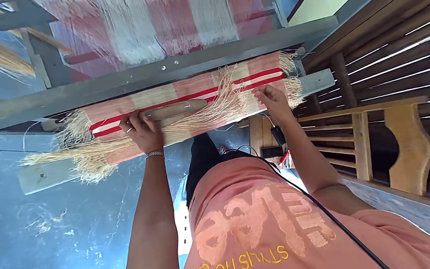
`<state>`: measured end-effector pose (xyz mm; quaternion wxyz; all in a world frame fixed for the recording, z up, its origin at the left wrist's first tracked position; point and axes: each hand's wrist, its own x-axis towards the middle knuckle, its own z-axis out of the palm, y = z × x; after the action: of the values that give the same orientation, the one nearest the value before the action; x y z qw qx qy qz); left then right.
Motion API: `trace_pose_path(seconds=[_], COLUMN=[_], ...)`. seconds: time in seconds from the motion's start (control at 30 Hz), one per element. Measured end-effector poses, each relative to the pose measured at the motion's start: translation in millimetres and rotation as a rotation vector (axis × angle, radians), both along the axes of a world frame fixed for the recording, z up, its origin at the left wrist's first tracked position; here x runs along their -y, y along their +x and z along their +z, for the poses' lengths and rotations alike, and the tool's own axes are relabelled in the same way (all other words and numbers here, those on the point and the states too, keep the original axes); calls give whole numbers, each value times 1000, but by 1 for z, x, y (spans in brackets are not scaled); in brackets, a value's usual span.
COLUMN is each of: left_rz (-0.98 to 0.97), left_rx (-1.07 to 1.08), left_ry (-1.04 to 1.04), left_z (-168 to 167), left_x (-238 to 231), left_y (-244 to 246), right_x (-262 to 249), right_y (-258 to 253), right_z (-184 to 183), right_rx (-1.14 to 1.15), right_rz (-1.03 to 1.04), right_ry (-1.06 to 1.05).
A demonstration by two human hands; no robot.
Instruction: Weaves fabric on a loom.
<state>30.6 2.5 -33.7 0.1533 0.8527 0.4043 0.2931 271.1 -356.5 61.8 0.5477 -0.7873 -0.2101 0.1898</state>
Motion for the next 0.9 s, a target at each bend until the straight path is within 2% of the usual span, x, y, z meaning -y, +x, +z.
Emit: trace_pose_path(seconds=[0.23,0.4,0.6,0.77,0.9], left_rz=[-13,7,18,13,6], left_rx=[-21,-10,-12,-16,-28], left_ry=[-29,-28,-35,-42,-39], left_z=[-3,-3,-7,-6,-5], left_x=[-2,-1,-3,-2,-3], left_y=[-4,-2,-2,-3,-3], right_x=[-20,-37,-46,-48,-43], right_y=[16,29,32,34,41], right_z=[-21,-27,-31,-25,-20], right_rx=[58,71,13,-30,-117], right_rz=[-105,-66,-15,-93,-180], right_ry=[-157,-258,-252,-128,-118])
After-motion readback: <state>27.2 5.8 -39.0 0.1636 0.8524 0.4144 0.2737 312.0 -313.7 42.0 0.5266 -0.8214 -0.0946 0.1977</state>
